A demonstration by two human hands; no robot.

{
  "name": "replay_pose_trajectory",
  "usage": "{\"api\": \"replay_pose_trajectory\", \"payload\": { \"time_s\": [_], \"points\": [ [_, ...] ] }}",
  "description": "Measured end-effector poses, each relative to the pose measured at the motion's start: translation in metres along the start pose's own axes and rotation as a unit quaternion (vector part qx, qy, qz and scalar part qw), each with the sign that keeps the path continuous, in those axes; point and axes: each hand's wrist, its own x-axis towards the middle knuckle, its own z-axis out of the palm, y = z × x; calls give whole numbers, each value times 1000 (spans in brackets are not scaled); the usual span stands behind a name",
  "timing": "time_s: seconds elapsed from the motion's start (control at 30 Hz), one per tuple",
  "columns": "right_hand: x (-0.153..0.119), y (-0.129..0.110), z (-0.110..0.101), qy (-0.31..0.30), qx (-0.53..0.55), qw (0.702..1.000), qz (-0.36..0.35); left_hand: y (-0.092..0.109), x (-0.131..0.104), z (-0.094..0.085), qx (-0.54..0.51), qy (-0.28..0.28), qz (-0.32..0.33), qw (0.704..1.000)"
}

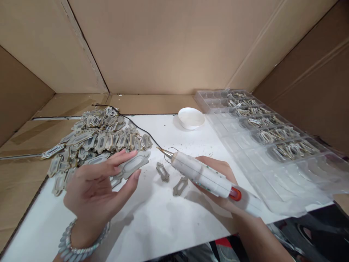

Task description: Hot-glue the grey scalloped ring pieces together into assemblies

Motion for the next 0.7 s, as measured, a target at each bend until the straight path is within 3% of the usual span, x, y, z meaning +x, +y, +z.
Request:
{"api": "replay_pose_trajectory", "payload": {
  "time_s": [0.7],
  "points": [
    [-1, 2, -1, 22, -20, 1000, 5, 4, 7, 0, -16, -42, -12, 999]
  ]
}}
